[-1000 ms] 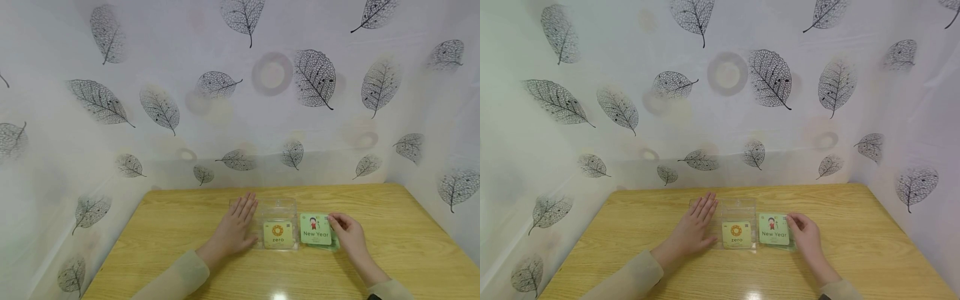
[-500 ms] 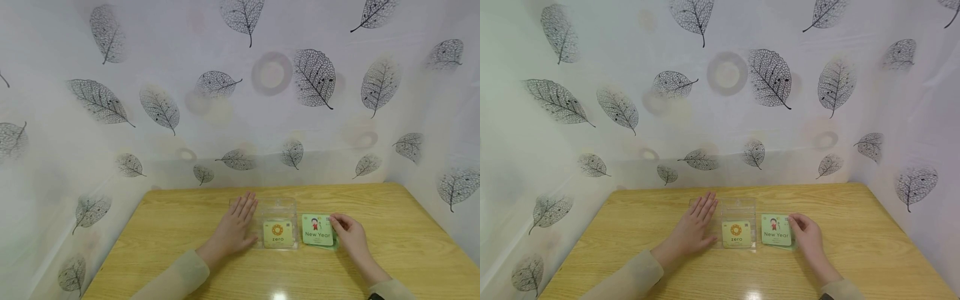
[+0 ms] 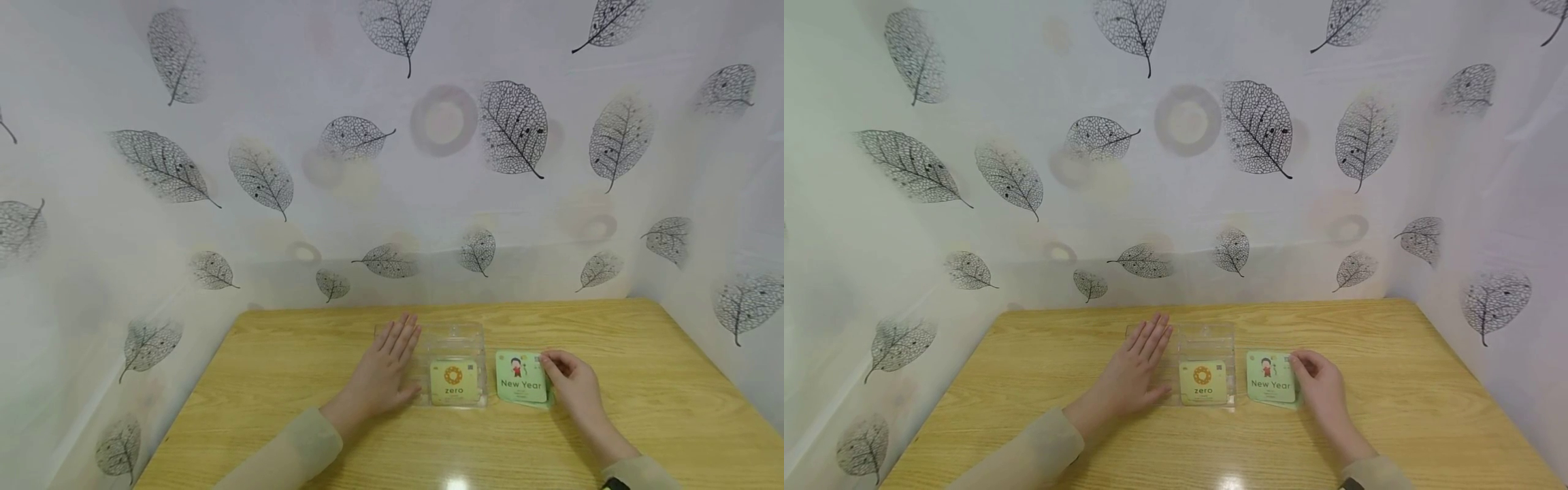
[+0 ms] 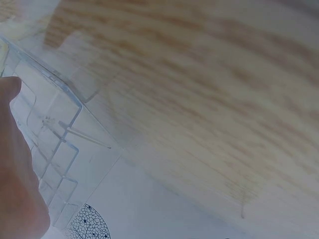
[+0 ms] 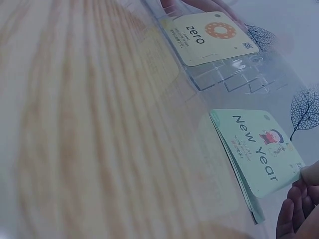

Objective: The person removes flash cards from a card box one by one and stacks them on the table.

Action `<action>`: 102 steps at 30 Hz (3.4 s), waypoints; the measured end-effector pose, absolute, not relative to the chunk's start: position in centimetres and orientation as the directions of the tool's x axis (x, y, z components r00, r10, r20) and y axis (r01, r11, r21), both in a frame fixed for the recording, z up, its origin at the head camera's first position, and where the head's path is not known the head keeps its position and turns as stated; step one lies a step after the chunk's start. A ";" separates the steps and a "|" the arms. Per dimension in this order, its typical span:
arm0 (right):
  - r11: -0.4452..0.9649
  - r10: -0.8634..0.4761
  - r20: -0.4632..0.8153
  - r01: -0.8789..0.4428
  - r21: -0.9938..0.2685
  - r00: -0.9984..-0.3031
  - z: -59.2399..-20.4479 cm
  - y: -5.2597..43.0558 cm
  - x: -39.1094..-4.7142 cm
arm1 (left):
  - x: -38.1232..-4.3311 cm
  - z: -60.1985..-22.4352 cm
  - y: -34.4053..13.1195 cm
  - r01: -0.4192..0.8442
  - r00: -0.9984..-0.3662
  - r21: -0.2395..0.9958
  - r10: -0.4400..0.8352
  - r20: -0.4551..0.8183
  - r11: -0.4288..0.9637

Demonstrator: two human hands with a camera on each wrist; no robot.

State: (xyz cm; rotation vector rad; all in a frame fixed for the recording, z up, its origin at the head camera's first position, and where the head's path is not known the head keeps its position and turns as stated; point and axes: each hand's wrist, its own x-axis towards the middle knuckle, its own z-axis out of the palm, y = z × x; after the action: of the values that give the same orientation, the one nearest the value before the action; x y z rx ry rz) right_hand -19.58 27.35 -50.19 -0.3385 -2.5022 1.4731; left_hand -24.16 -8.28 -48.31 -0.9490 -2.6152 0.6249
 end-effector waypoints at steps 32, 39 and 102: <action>0.516 0.331 0.058 0.129 -0.847 -0.942 -50.7 27.6 -20.0 | -24.2 -48.3 -8.4 0.548 -0.727 -0.470 0.672 0.141 0.692; 0.522 0.341 0.049 0.146 -0.840 -0.939 -50.7 27.6 -20.2 | -24.1 -48.1 -8.3 0.543 -0.737 -0.477 0.664 0.124 0.692; 0.492 0.216 0.106 0.015 -0.870 -0.971 -49.7 26.5 -19.5 | -24.2 -48.5 -8.4 0.540 -0.723 -0.479 0.673 0.157 0.692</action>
State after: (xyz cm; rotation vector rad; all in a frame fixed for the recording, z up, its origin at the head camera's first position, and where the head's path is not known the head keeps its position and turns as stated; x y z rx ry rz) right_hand -19.48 26.53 -49.72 -0.1987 -2.5344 1.4753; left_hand -24.24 -8.43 -48.54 -0.9553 -2.5832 0.5833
